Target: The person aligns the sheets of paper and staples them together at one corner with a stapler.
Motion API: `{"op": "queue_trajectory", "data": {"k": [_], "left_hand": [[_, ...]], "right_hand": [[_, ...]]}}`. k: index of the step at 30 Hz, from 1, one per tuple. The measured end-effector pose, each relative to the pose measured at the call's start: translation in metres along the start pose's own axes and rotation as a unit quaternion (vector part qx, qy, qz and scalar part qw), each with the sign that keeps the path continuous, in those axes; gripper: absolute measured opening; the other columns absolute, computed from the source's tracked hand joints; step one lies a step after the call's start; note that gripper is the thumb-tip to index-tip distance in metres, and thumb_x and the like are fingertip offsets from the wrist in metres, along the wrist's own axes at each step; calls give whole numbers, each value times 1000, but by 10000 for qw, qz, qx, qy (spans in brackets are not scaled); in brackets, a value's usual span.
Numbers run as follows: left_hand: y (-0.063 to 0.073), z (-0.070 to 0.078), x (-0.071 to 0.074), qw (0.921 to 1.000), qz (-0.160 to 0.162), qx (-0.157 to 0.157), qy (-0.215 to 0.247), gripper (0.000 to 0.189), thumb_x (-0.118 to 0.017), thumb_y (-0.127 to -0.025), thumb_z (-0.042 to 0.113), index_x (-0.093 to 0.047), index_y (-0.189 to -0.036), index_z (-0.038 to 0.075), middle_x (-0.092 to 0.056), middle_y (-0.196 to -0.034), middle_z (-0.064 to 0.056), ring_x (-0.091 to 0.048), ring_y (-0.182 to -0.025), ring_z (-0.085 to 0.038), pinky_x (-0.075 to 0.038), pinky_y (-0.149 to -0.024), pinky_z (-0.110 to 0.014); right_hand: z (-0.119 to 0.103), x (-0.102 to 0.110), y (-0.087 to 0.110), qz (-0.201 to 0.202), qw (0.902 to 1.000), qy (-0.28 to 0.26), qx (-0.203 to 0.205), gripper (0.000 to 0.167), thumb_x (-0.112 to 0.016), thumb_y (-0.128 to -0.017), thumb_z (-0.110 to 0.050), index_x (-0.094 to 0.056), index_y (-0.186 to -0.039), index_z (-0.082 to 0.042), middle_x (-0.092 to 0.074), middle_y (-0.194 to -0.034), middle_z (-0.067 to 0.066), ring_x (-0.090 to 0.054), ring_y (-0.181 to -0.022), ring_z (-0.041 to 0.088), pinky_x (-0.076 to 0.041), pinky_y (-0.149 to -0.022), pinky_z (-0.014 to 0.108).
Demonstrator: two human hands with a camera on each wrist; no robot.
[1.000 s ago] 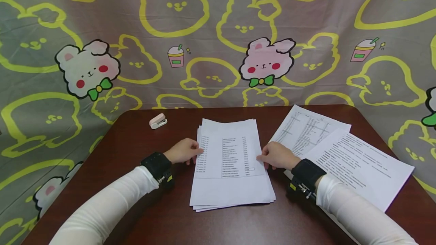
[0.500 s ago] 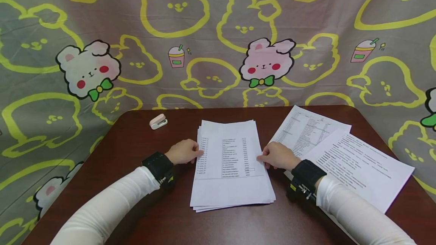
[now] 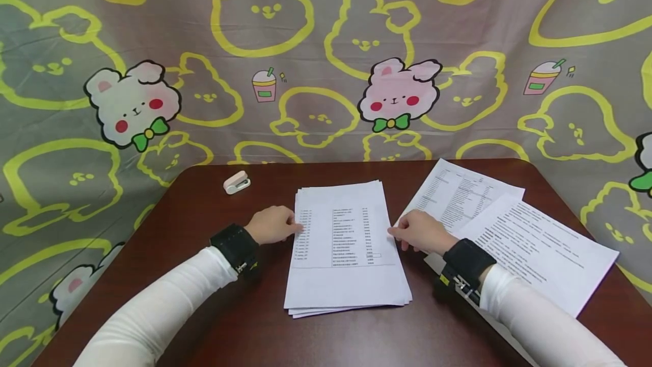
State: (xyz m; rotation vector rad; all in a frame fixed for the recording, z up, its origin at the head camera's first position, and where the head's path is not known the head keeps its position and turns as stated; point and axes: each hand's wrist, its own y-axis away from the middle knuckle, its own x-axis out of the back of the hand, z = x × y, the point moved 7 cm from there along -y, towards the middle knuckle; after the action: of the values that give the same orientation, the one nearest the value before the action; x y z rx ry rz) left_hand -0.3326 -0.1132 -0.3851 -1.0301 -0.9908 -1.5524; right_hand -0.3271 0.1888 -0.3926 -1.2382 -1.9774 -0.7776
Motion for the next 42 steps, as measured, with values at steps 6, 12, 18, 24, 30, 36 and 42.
{"op": "queue_trajectory", "data": {"k": [6,12,18,24,30,36,42], "left_hand": [[-5,1,5,9999,98,-39,-118,23,-68,-91,31,-69,-86,9,-57,-66,-1,-53,-60,-19,-41,-53,-30],[-8,12,6,9988,173,-257,-373,23,-68,-91,32,-69,-84,10,-59,-68,0,-54,-62,-18,-43,-56,-30],[-12,30,6,9963,238,-517,-644,24,-68,-91,33,-65,-77,13,-57,-64,1,-53,-61,-17,-42,-56,-30],[-15,53,3,9931,191,-830,-810,24,-67,-91,34,-64,-79,14,-56,-65,2,-53,-62,-16,-41,-56,-29],[-16,76,1,9881,248,-1226,-895,23,-65,-93,34,-62,-79,16,-56,-65,4,-52,-63,-15,-39,-56,-29],[-18,103,-1,9830,309,-1562,-917,23,-64,-94,34,-61,-80,16,-56,-65,5,-52,-63,-14,-39,-56,-28],[-20,129,-3,9796,167,-1727,-1010,22,-62,-95,35,-61,-83,16,-57,-67,6,-53,-65,-12,-40,-59,-26]], "right_hand": [[11,13,6,78,9998,-146,72,26,-63,-95,-26,-67,-77,-7,-60,-63,2,-49,-50,16,-40,-49,29],[29,26,17,146,9994,-303,-59,27,-62,-96,-26,-68,-83,-4,-61,-65,2,-54,-53,18,-41,-55,31],[48,40,36,192,9984,-439,-305,31,-59,-97,-30,-68,-89,-1,-63,-69,2,-55,-55,19,-41,-56,32],[73,59,54,465,9968,-367,-544,35,-56,-99,-31,-67,-92,2,-65,-75,4,-56,-61,21,-43,-55,33],[97,88,73,1073,9902,525,-722,39,-60,-97,-30,-65,-100,8,-65,-85,15,-55,-69,24,-48,-63,37],[151,116,80,1369,9800,888,-1140,51,-62,-95,-35,-58,-108,15,-57,-103,35,-54,-82,41,-49,-68,52],[245,127,76,1857,9659,1018,-1487,67,-60,-92,-50,-54,-109,14,-53,-105,37,-51,-85,45,-46,-67,55]]}}
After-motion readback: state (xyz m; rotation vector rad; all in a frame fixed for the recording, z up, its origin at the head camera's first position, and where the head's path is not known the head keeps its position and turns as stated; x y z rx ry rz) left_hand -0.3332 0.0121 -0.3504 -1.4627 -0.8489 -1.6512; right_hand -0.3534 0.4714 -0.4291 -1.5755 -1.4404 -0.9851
